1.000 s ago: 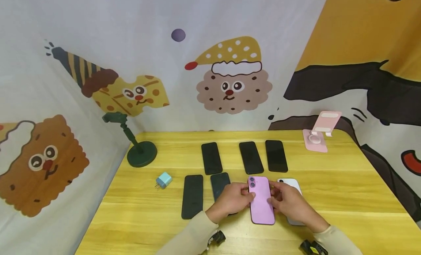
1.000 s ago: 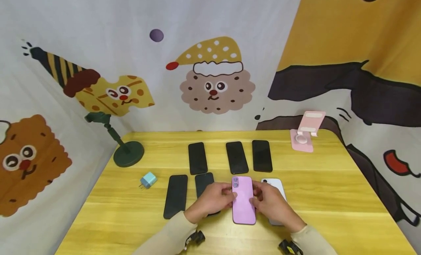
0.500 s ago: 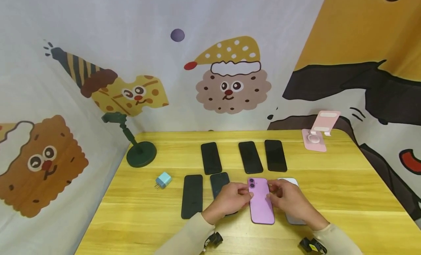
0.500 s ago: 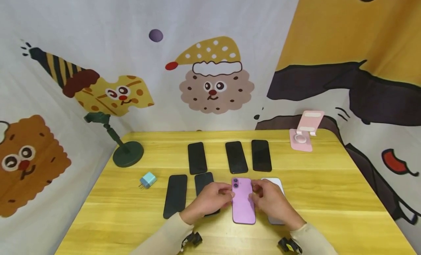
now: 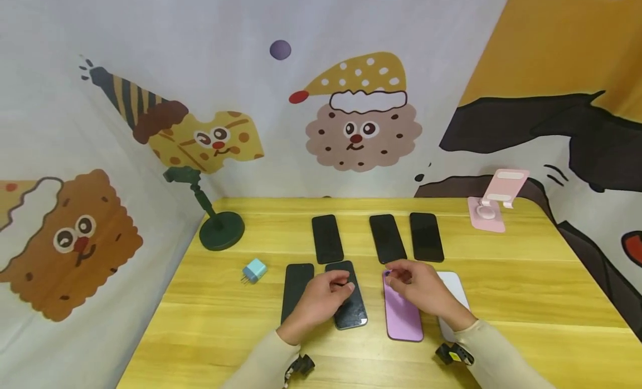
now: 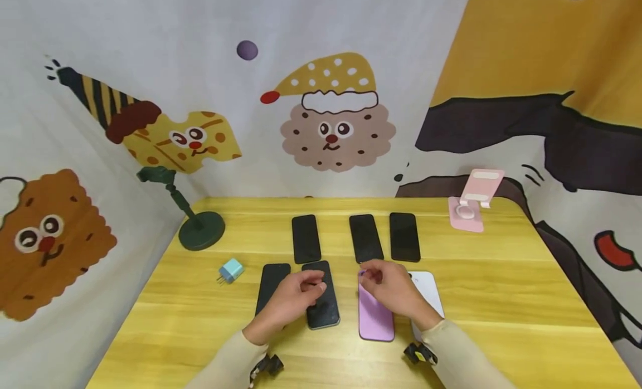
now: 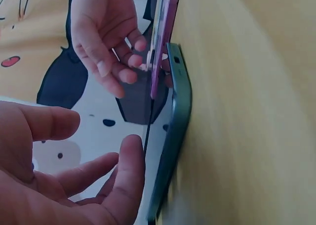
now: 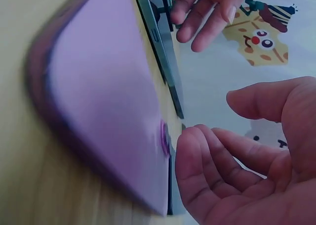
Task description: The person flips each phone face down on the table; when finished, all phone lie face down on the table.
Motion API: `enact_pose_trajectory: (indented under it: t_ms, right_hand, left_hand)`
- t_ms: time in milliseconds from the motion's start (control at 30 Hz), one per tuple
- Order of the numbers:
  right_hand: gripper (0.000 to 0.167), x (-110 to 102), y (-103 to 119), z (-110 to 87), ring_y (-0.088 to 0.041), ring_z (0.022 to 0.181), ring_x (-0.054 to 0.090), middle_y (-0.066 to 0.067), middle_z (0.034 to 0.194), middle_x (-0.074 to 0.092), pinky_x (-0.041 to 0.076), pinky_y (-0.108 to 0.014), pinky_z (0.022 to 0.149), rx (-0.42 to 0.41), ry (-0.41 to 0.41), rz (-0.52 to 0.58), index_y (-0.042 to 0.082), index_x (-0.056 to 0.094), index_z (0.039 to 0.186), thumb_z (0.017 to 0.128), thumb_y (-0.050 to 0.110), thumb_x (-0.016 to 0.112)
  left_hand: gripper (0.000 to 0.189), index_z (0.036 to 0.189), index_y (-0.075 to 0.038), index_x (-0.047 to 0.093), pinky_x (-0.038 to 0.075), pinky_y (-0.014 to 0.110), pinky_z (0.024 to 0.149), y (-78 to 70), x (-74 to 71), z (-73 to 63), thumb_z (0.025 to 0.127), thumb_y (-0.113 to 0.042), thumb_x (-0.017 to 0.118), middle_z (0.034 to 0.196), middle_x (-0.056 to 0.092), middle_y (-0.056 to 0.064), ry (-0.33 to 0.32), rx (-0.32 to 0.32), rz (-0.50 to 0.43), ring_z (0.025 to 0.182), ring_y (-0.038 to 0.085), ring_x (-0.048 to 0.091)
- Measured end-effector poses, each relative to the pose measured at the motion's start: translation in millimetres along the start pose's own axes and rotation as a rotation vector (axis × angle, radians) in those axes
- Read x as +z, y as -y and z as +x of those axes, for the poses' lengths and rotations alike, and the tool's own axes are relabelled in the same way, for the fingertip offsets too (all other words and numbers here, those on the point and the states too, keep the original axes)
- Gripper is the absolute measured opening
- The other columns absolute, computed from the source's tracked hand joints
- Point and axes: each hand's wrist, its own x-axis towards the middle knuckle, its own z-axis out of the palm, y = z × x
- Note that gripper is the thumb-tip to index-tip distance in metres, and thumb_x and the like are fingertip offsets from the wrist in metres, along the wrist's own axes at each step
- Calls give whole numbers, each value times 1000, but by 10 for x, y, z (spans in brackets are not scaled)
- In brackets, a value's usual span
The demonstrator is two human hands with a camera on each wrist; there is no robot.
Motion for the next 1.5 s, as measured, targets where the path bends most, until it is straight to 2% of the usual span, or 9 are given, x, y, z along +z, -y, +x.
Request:
enact_pose_trajectory:
  t_ms: [133, 333, 433, 633, 767, 967, 1167, 1333, 1500]
  right_hand:
    - [31, 93, 61, 102, -12, 84, 69, 0, 96, 75, 56, -23, 68, -22, 15, 36, 2, 75, 124, 97, 17, 77]
    - [32, 265, 159, 261, -10, 87, 70, 0, 100, 77, 58, -25, 74, -15, 40, 71, 3, 74, 126, 98, 19, 76]
    - [33, 345, 210, 322, -11, 91, 71, -2, 105, 78, 59, -28, 78, 8, 46, 97, 3, 74, 127, 98, 20, 76]
    - [43, 476, 272, 348, -19, 93, 73, -13, 114, 73, 64, -34, 66, 95, 120, 249, -2, 67, 133, 97, 19, 77]
    - [47, 526, 295, 316, -22, 98, 72, -16, 120, 71, 66, -38, 66, 126, 155, 303, -3, 63, 137, 98, 20, 76]
    - [49, 521, 342, 248, -29, 110, 71, -21, 129, 67, 67, -42, 73, 156, 155, 385, -1, 60, 142, 100, 19, 74]
    - [48, 545, 361, 226, -29, 109, 72, -21, 129, 68, 67, -43, 75, 171, 131, 412, -1, 59, 142, 100, 19, 73]
    - [47, 590, 366, 188, -29, 109, 72, -20, 129, 67, 67, -41, 74, 191, 95, 418, 2, 59, 141, 99, 17, 74]
    - [48, 641, 378, 150, -28, 109, 71, -20, 130, 66, 67, -40, 72, 177, 56, 426, 3, 58, 141, 98, 14, 75]
  left_hand:
    - [52, 146, -4, 61, 62, 33, 80, 36, -90, -77, 104, -32, 70, 136, 66, 15, -8, -26, -33, 113, 25, 71]
    - [57, 150, -7, 58, 62, 42, 90, 69, -190, -152, 103, -36, 71, 147, 61, 19, -61, -77, 0, 123, 32, 69]
    - [60, 151, -6, 56, 62, 42, 90, 87, -209, -161, 102, -36, 71, 150, 59, 21, -60, -105, -29, 125, 33, 68]
    - [70, 158, -1, 45, 64, 42, 81, 104, -172, -152, 101, -33, 72, 153, 53, 26, -28, -153, -155, 121, 31, 70]
    - [76, 161, 0, 37, 65, 43, 80, 88, -161, -153, 102, -31, 72, 154, 51, 29, -34, -175, -229, 118, 31, 70]
    - [86, 166, 3, 23, 65, 39, 75, 40, -155, -171, 103, -30, 71, 156, 45, 33, -44, -188, -328, 99, 29, 72]
    - [85, 166, 3, 23, 64, 37, 73, 29, -152, -154, 103, -30, 70, 159, 42, 33, -84, -198, -301, 93, 25, 71]
    - [79, 163, 8, 27, 63, 38, 77, 44, -158, -150, 105, -26, 68, 155, 47, 33, -78, -171, -297, 88, 25, 70]
    - [68, 160, 9, 34, 63, 36, 79, 72, -176, -133, 105, -16, 65, 148, 54, 31, -87, -147, -336, 100, 25, 69]
